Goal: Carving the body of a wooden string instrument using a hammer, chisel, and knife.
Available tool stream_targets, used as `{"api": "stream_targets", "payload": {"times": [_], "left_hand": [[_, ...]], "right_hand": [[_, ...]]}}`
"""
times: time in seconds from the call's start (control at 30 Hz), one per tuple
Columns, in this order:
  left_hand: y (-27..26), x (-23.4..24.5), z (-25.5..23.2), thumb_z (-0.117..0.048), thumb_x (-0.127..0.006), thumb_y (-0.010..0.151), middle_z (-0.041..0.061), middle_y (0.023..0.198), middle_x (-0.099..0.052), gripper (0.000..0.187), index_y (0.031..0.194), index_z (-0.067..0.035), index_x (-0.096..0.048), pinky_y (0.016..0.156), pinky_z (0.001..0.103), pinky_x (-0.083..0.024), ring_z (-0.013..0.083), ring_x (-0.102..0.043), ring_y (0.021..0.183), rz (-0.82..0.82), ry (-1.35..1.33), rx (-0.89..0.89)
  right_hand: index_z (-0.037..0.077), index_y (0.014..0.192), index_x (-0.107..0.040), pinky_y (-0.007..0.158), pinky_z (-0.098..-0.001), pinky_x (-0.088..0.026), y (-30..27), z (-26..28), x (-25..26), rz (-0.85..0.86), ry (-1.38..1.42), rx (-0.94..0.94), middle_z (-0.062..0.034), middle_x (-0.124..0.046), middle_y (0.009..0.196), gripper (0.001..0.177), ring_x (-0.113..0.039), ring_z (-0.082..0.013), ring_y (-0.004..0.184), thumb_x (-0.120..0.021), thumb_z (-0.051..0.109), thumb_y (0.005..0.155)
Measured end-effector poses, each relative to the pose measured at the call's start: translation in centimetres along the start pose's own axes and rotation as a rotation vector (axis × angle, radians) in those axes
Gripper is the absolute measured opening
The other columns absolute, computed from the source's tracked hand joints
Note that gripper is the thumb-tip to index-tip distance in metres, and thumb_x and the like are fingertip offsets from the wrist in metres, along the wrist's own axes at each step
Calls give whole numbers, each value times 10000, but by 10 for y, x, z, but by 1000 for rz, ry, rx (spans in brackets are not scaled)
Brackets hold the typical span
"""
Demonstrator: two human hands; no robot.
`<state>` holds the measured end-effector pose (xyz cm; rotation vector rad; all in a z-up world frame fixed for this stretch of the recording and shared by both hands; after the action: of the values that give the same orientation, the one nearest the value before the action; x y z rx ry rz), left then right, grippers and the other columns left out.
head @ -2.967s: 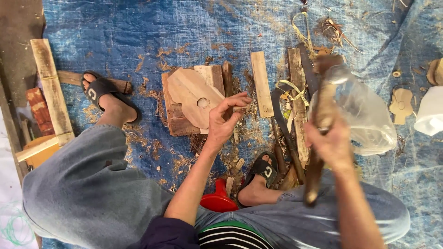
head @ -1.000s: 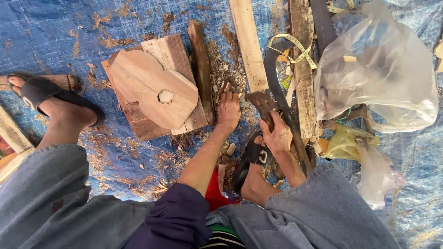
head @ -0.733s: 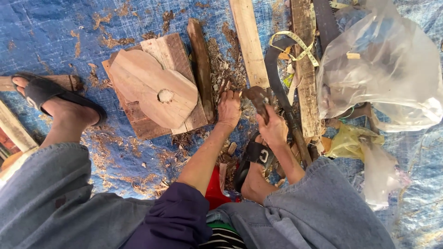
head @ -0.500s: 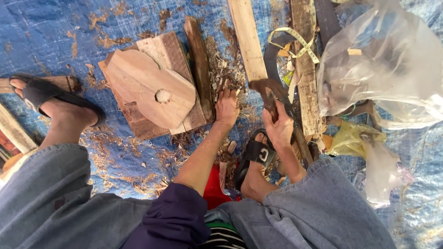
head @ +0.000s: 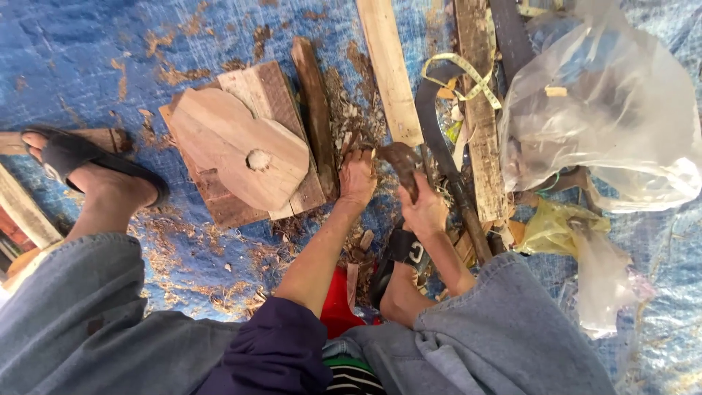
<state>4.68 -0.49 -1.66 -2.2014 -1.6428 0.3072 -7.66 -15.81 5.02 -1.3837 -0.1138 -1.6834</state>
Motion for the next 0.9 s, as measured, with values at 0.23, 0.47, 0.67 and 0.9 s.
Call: {"api": "stream_targets", "payload": {"times": [0.23, 0.47, 0.67, 0.9], "left_hand": [[2, 3, -19, -463, -517, 997, -14, 1083, -586, 253, 975, -211, -518, 914, 439, -509, 216, -596, 1015, 171, -62, -29], [22, -10, 92, -511, -667, 790, -92, 940, -557, 233, 931, -333, -616, 750, 407, -566, 169, -591, 983, -25, 1024, -175], [0, 1, -1, -352, -728, 884, 62, 1127, -613, 230, 955, -169, -608, 890, 445, -502, 228, -569, 1058, 44, 362, -15], [2, -2, 7, -261, -702, 945, 156, 1144, -574, 242, 1096, -93, -614, 968, 500, -518, 337, -600, 1059, 123, 513, 16]], "right_hand": [[290, 1357, -621, 742, -568, -582, -13, 12, 36, -117, 77, 46, -173, -745, 942, 498, -733, -402, 887, -709, 511, 920], [307, 1313, -642, 742, -527, -593, -6, 12, 40, -81, 105, 47, -134, -743, 914, 440, -735, -396, 855, -719, 479, 915], [287, 1341, -644, 656, -579, -569, -7, 18, 46, -79, 97, 119, -197, -716, 797, 453, -721, -439, 784, -715, 439, 920], [135, 1332, -657, 693, -541, -584, -9, 39, 80, -155, 360, 76, -297, -720, 928, 468, -703, -480, 894, -779, 305, 913]]}}
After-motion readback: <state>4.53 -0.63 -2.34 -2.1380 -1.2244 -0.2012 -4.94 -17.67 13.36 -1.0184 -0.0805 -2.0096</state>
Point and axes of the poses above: each hand's wrist, its own y-axis towards the middle knuckle, its own x-axis out of the back of the hand, z = x × y, the point moved 5 cm from there along y, towards the middle knuckle
